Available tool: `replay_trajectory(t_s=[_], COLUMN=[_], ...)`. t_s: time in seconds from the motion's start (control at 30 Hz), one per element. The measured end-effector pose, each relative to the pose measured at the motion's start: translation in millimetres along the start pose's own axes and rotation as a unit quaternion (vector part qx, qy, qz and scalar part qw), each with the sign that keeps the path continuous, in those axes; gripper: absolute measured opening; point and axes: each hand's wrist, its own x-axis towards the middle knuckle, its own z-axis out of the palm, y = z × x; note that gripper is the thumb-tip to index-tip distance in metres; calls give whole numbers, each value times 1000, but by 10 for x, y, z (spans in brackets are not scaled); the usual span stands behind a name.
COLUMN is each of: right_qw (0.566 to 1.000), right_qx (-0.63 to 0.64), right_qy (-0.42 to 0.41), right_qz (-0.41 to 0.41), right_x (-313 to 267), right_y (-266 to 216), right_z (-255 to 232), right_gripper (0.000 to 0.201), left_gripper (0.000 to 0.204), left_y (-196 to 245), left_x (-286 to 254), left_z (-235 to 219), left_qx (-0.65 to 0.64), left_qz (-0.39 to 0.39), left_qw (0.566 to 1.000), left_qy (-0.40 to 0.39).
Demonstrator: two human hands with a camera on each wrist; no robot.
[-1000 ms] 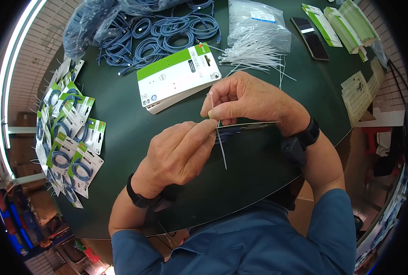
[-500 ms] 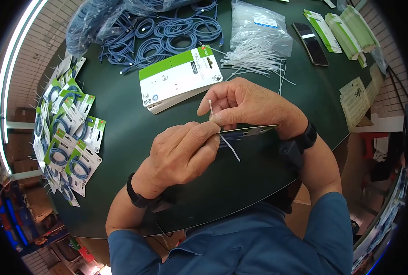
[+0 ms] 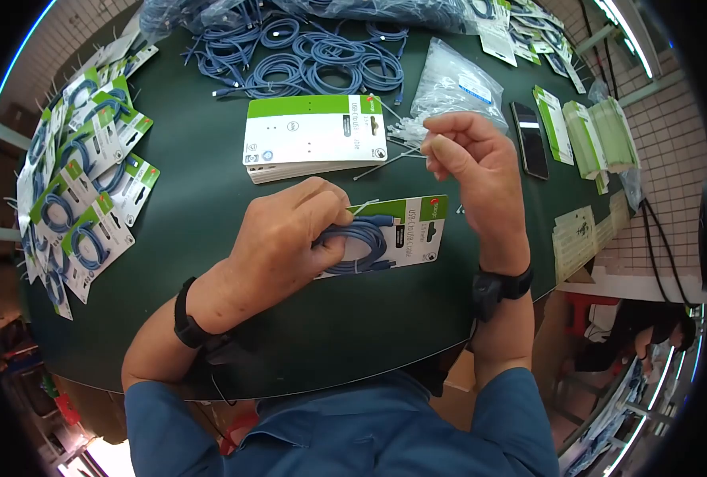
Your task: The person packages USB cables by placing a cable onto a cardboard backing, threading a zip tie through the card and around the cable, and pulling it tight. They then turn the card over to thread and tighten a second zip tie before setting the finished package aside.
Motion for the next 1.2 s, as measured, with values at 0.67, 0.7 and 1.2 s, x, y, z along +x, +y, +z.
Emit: replay_trajectory(t_s=[0.67,0.7,1.2], right_qw=[795,799,836], right_qx=[-527,-524,-465], right_qy=[-98,-103,-68], right_qz=[-283,-276,-284], right_x=[-224,-228,-217], right_y=[16,15,92], right_z=[585,582,625], right_gripper=[45,44,16], left_gripper=[20,20,20], left_y=[-137,-138,-114], left_x=[-32,-37,-38], left_z=[37,44,61], left_qx=[-93,-97,-145], left_qz=[-111,-114,-163], left_qw=[989,989,976], left_qy=[15,20,3])
